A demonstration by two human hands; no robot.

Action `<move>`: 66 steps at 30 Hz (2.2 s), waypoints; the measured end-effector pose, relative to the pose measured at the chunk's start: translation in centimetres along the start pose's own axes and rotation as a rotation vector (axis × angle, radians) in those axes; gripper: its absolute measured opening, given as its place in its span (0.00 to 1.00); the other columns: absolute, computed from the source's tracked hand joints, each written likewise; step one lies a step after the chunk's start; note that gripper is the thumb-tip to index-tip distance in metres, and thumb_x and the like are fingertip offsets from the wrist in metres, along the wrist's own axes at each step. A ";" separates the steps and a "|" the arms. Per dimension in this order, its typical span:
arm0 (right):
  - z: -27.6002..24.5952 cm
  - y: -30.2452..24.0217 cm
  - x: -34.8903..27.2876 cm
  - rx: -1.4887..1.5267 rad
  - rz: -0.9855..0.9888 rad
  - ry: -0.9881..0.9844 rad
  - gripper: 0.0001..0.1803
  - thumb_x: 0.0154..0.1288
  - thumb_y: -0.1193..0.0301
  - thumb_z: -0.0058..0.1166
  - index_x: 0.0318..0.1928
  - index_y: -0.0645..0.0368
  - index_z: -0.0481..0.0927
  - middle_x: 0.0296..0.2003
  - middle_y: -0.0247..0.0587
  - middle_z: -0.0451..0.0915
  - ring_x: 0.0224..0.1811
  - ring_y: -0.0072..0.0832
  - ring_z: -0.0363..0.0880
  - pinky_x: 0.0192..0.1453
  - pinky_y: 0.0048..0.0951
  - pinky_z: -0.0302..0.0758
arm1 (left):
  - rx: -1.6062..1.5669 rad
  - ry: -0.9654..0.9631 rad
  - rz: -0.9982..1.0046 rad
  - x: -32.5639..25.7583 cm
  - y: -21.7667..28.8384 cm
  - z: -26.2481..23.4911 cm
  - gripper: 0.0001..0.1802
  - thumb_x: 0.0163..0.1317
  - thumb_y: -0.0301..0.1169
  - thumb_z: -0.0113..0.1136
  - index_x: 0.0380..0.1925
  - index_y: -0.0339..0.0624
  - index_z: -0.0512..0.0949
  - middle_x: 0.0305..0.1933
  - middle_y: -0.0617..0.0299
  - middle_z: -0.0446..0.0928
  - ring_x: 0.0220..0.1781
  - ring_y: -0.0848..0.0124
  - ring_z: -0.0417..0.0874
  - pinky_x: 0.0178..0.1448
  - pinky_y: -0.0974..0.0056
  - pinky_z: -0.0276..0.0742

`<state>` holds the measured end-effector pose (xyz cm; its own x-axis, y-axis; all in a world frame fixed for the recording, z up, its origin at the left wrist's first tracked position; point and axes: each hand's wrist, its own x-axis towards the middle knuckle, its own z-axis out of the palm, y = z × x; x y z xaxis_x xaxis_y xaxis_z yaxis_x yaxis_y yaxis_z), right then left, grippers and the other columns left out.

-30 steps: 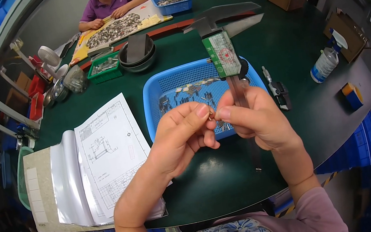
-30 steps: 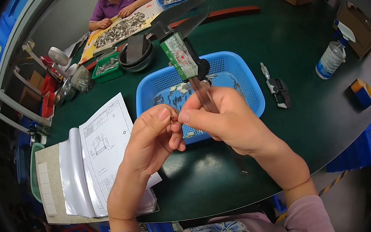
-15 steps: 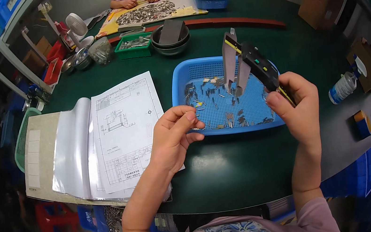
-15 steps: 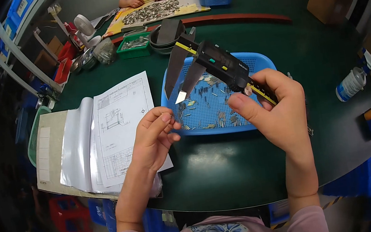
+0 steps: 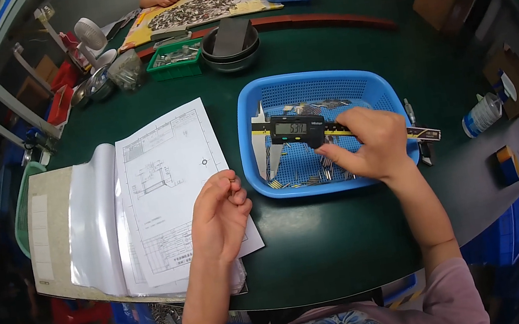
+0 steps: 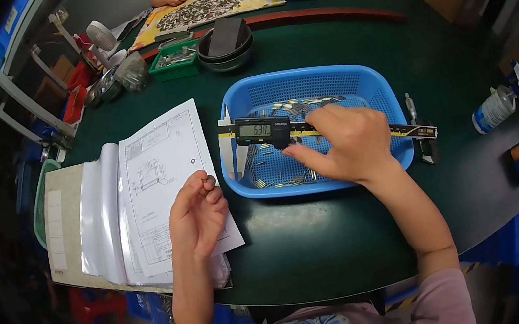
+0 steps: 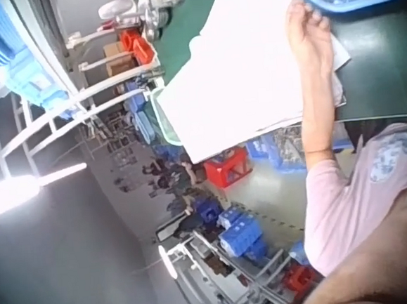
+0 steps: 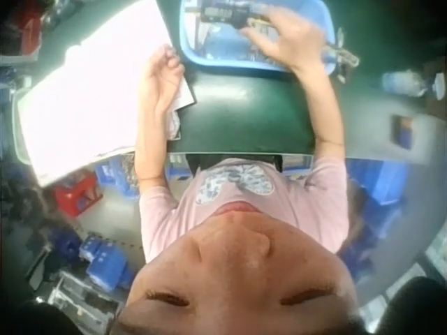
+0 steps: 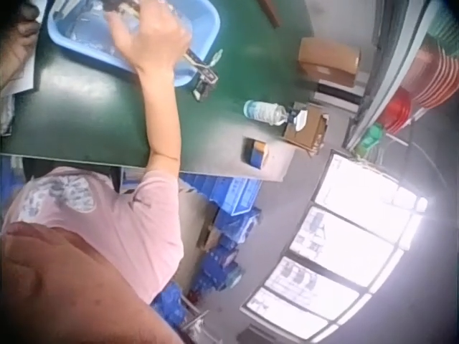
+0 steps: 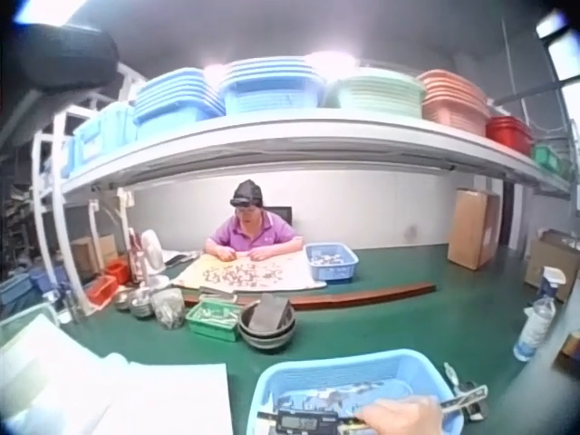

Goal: Using a digital caliper and a micrometer to measure the dimensions of small metal components according to a technical specification document.

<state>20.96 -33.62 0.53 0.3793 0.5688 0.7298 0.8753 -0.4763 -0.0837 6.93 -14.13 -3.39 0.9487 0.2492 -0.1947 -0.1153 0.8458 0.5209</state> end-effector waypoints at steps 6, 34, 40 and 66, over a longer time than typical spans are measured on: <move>0.3 0.5 -0.3 -0.027 -0.017 -0.021 0.23 0.37 0.50 0.61 0.14 0.53 0.67 0.10 0.32 0.66 0.10 0.27 0.66 0.13 0.25 0.59 | 0.282 0.155 0.130 -0.4 -0.5 0.6 0.06 0.55 0.27 0.54 0.30 0.35 0.73 0.24 0.63 0.71 0.23 0.78 0.67 0.27 0.75 0.64; -1.4 -1.7 -0.1 0.078 -0.208 -0.022 0.29 0.38 0.72 0.57 0.48 0.66 0.72 0.17 0.38 0.68 0.16 0.27 0.67 0.19 0.25 0.63 | 0.471 -0.002 0.104 -1.3 -0.9 0.9 0.10 0.50 0.20 0.58 0.35 0.31 0.75 0.34 0.61 0.75 0.33 0.81 0.73 0.39 0.78 0.68; -0.9 -1.3 -0.3 0.083 -0.279 -0.015 0.31 0.38 0.71 0.57 0.49 0.65 0.71 0.17 0.36 0.68 0.16 0.27 0.67 0.20 0.25 0.63 | 0.452 -0.022 0.119 -1.3 -0.9 0.8 0.10 0.51 0.21 0.58 0.35 0.31 0.75 0.34 0.62 0.75 0.33 0.81 0.72 0.38 0.78 0.67; -1.0 -1.7 -0.2 0.103 -0.168 -0.033 0.18 0.41 0.67 0.60 0.35 0.62 0.76 0.17 0.36 0.69 0.14 0.26 0.67 0.17 0.23 0.62 | 0.479 -0.023 0.114 -1.7 -0.4 1.0 0.07 0.52 0.21 0.57 0.32 0.32 0.75 0.33 0.60 0.76 0.29 0.83 0.70 0.33 0.79 0.66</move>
<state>19.09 -33.66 1.19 0.2336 0.6569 0.7168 0.9525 -0.3027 -0.0330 5.71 -15.35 -2.41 0.9447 0.3127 -0.0989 -0.0753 0.5005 0.8625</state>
